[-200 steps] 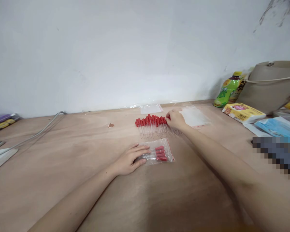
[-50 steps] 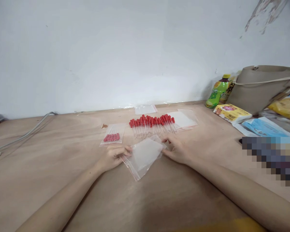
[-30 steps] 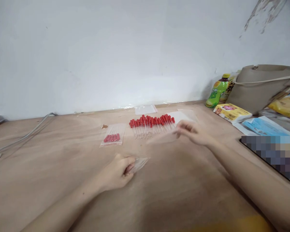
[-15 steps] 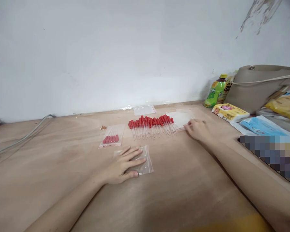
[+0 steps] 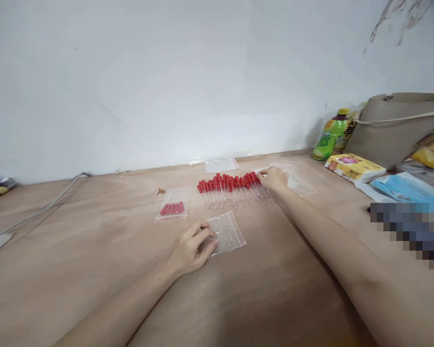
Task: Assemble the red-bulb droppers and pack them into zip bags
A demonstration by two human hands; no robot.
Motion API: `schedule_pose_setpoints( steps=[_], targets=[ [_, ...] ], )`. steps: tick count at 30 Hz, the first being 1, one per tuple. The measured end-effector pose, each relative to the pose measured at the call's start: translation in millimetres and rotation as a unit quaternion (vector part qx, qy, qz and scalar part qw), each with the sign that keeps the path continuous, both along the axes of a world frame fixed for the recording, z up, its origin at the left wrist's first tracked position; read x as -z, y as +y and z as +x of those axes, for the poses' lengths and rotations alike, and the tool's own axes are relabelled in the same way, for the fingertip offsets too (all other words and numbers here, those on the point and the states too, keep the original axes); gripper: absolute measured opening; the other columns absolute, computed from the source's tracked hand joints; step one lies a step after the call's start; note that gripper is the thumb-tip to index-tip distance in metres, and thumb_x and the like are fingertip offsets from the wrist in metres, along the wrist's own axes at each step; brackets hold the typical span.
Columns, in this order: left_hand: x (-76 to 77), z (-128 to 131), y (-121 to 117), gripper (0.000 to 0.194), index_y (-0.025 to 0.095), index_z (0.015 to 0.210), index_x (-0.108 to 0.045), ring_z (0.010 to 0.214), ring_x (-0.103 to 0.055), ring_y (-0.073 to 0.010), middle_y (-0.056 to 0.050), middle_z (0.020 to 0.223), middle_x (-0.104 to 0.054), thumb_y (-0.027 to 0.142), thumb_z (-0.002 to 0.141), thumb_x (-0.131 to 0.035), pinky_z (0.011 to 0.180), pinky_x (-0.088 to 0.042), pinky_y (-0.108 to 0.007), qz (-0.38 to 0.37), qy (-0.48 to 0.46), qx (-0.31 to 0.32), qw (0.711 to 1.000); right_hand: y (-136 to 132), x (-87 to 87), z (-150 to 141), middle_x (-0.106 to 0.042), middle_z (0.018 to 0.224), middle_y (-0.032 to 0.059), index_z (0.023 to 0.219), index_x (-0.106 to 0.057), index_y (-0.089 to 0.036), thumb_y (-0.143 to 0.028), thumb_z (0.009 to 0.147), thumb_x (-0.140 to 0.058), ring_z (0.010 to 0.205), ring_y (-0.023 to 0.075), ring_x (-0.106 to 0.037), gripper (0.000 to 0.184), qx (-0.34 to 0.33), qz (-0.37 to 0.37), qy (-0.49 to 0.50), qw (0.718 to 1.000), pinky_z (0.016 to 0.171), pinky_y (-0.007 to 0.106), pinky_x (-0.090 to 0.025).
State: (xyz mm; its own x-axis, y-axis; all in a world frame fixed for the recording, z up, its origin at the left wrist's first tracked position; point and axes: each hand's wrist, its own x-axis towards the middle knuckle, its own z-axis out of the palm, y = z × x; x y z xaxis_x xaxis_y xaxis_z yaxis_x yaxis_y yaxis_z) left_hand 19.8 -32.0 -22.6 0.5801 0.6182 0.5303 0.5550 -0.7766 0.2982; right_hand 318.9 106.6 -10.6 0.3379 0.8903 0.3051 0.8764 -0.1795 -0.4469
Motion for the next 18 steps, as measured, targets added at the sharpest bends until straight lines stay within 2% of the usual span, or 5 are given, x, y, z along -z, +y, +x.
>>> schedule_pose_setpoints(
  steps=[5,9,13,15,18],
  targets=[
    [-5.8,-5.2,4.1,0.024,0.02,0.103,-0.062,0.095,-0.057,-0.0195,-0.008,0.102,-0.062,0.026,0.083,-0.049,0.084,-0.047,-0.036,-0.051,0.052,0.06,0.996,9.2,-1.4,7.4,-0.064,0.087,0.0099,0.075,-0.063,-0.017,-0.03,0.071,-0.052,0.093,0.0275,-0.054,0.017,-0.002,0.04,0.132,0.99,0.084,0.046,-0.033],
    [-11.2,-9.9,6.7,0.03,0.023,0.114,-0.057,0.107,-0.054,-0.0191,-0.006,0.115,-0.06,0.024,0.086,-0.045,0.093,-0.042,-0.038,-0.111,0.094,0.104,0.984,0.2,-9.7,12.4,-0.065,0.081,0.0063,0.099,-0.05,-0.015,-0.032,0.08,-0.041,0.074,0.0149,-0.059,0.027,-0.049,0.088,0.196,0.975,0.068,0.029,-0.043],
    [-11.8,-8.0,7.3,0.034,0.023,0.121,-0.051,0.116,-0.048,-0.0183,-0.005,0.124,-0.054,0.024,0.088,-0.043,0.101,-0.035,-0.04,-0.131,0.108,0.122,0.978,-46.9,-9.0,1.6,-0.06,0.076,0.0013,0.107,-0.04,-0.019,-0.041,0.08,-0.043,0.057,0.0103,-0.053,0.034,-0.122,0.233,0.352,0.898,0.055,0.024,-0.043],
    [-10.9,-5.2,7.5,0.036,0.025,0.123,-0.049,0.118,-0.045,-0.0184,-0.004,0.127,-0.051,0.024,0.088,-0.043,0.102,-0.034,-0.04,-0.135,0.113,0.124,0.977,-75.5,0.0,-9.0,-0.058,0.071,-0.0015,0.101,-0.042,-0.021,-0.044,0.078,-0.046,0.051,0.009,-0.049,0.032,-0.143,0.206,0.422,0.871,0.051,0.023,-0.041],
    [-10.3,-2.1,7.4,0.039,0.026,0.127,-0.044,0.121,-0.042,-0.0192,-0.004,0.132,-0.045,0.025,0.088,-0.043,0.101,-0.035,-0.039,-0.142,0.113,0.11,0.977,-104.5,18.1,-23.0,-0.056,0.07,-0.0024,0.092,-0.044,-0.022,-0.045,0.074,-0.051,0.05,0.0084,-0.049,0.03,-0.124,0.168,0.521,0.827,0.05,0.023,-0.041]
  ],
)
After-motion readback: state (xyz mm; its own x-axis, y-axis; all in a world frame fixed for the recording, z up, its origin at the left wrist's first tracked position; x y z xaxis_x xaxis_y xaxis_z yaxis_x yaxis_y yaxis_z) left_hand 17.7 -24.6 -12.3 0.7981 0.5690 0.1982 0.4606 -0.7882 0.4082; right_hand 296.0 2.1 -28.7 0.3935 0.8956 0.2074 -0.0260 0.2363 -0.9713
